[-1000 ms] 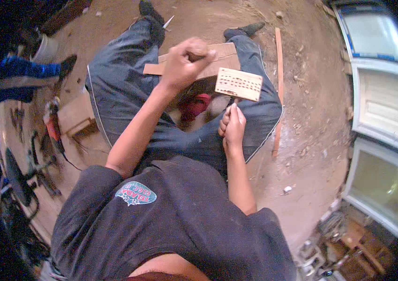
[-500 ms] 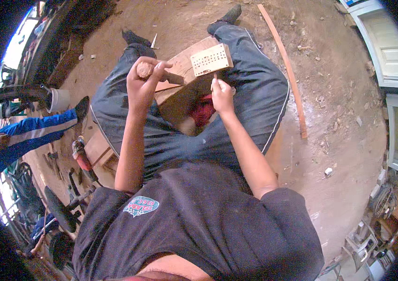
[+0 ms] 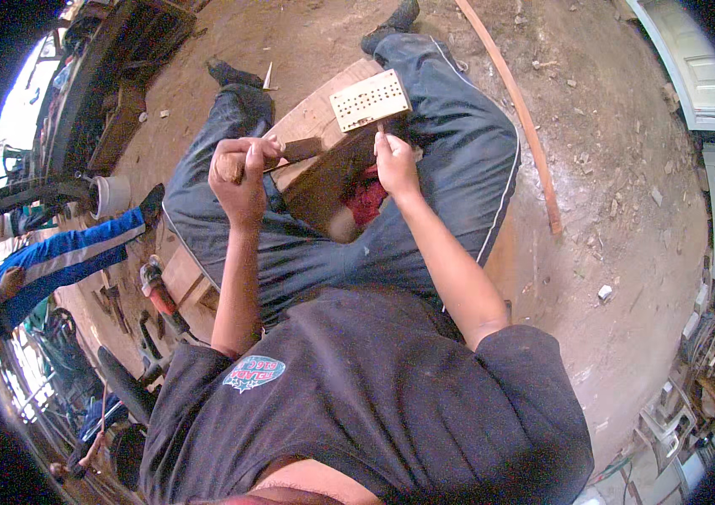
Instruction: The person sits on the ground and uses a mallet to strike a tool against a block of wood. They repeatedly strike the tool to create holes or patterns and lift the block of wood to look at the work.
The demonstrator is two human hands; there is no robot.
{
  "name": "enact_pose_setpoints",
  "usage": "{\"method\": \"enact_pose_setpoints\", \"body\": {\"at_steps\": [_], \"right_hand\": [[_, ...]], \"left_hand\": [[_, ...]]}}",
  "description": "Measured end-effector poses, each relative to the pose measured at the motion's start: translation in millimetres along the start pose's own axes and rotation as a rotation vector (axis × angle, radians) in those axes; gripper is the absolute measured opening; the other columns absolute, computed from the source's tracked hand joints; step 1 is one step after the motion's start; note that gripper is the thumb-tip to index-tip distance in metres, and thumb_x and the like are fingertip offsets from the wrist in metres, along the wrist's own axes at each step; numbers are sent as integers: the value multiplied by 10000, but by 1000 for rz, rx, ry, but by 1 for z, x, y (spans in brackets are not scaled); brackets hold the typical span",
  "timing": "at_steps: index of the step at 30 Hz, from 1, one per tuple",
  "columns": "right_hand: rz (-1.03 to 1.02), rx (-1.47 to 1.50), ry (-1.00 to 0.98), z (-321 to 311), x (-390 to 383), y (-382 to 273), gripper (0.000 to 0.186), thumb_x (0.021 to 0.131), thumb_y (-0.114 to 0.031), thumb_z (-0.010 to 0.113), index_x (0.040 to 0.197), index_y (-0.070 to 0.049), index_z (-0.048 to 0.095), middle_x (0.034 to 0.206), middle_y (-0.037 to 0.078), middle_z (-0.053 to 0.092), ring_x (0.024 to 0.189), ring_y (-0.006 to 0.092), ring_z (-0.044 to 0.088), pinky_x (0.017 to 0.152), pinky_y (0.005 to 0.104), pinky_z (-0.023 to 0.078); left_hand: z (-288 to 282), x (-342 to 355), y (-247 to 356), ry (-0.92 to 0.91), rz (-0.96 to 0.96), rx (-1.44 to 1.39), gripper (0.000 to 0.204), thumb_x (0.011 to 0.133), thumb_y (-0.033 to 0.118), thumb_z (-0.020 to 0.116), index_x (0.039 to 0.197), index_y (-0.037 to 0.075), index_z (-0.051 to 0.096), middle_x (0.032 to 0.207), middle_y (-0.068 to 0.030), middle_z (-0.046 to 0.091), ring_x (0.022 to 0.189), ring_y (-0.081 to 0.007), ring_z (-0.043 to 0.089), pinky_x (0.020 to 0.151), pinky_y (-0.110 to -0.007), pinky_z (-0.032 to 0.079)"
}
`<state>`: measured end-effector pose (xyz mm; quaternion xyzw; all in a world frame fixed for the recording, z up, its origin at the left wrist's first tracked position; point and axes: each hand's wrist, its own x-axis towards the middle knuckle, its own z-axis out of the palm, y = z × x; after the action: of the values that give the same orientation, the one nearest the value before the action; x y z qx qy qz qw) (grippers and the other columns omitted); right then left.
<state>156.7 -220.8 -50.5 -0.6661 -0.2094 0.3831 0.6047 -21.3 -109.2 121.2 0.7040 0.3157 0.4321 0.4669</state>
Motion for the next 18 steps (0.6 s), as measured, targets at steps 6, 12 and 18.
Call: {"method": "enact_pose_setpoints", "body": {"at_steps": [6, 12, 18], "right_hand": [[-87, 325, -26, 12, -45, -93, 315, 1047, -305, 463, 862, -62, 538, 583, -64, 384, 459, 33, 331, 423, 207, 276], [-52, 440, -229, -5, -74, -158, 311, 1062, -285, 395, 1071, -24, 564, 586, -32, 384, 428, 40, 249, 397, 213, 240], [-193, 205, -188, -5, -100, -198, 303, 1062, -257, 379, 1105, -12, 553, 554, -15, 392, 439, 62, 302, 406, 232, 257]], "left_hand": [[12, -14, -23, 138, 30, -251, 140, 897, 8, 630, 833, 5, 506, 745, -68, 606, 717, -142, 635, 711, -301, 545], [13, -9, -25, 177, 133, 164, 144, 855, 72, 703, 813, 33, 571, 741, -41, 608, 655, -119, 597, 618, -262, 471], [27, 11, -20, 217, 100, 159, 159, 818, 84, 711, 737, 22, 589, 648, -99, 593, 571, -199, 596, 557, -316, 466]]}}
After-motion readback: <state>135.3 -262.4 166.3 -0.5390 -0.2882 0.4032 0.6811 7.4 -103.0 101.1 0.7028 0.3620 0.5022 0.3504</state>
